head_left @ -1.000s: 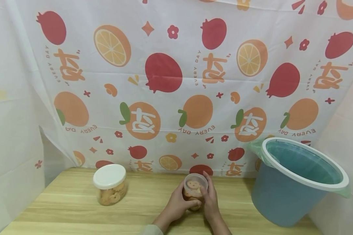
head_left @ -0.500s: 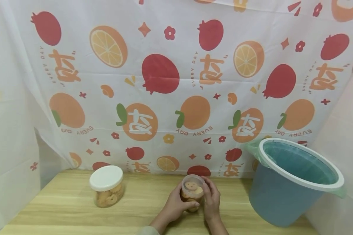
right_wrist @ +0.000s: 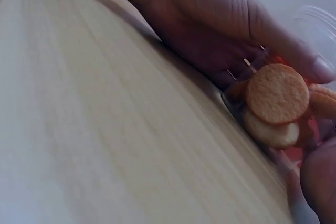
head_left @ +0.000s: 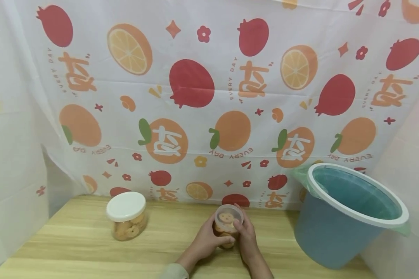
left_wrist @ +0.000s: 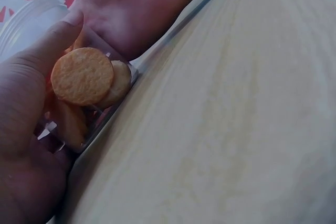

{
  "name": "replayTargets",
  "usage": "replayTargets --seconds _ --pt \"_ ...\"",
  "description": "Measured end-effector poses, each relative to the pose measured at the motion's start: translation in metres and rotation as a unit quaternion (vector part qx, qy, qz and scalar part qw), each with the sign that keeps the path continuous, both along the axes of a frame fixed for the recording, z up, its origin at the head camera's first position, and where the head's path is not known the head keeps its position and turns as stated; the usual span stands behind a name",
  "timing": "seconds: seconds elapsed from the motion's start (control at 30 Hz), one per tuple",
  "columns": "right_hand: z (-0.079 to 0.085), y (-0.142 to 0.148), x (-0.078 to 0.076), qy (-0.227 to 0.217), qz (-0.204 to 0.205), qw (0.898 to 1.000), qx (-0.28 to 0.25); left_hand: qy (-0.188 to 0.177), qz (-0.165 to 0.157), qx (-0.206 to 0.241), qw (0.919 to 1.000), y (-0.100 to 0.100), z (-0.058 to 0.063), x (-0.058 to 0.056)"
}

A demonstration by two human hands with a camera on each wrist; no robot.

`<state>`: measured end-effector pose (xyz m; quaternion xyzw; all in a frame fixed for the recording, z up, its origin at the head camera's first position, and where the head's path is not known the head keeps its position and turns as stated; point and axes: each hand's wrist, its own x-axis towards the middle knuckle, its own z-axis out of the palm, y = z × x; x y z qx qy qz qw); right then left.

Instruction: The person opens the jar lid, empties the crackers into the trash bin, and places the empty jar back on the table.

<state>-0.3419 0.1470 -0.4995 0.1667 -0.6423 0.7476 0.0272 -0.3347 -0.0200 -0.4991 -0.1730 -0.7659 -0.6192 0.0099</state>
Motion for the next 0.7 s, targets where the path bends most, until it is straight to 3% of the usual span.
replayTargets --seconds 0.17,0.3,0.57,0.7 --pt "-0.005 0.003 0.005 -0.02 0.041 0.999 0.015 0.003 0.0 -0.01 0.9999 -0.004 -0.002 0.005" --pt "-0.008 0.009 0.007 -0.017 0.034 0.999 0.015 0.001 -0.013 -0.007 0.9999 -0.003 -0.003 0.006" --pt "-0.006 0.01 0.007 0.011 0.044 0.999 0.008 0.007 -0.01 -0.006 0.9999 -0.005 0.001 0.004" --pt "-0.005 0.008 0.009 0.016 0.029 0.999 0.011 0.009 -0.01 -0.007 0.9999 -0.008 0.001 0.003"
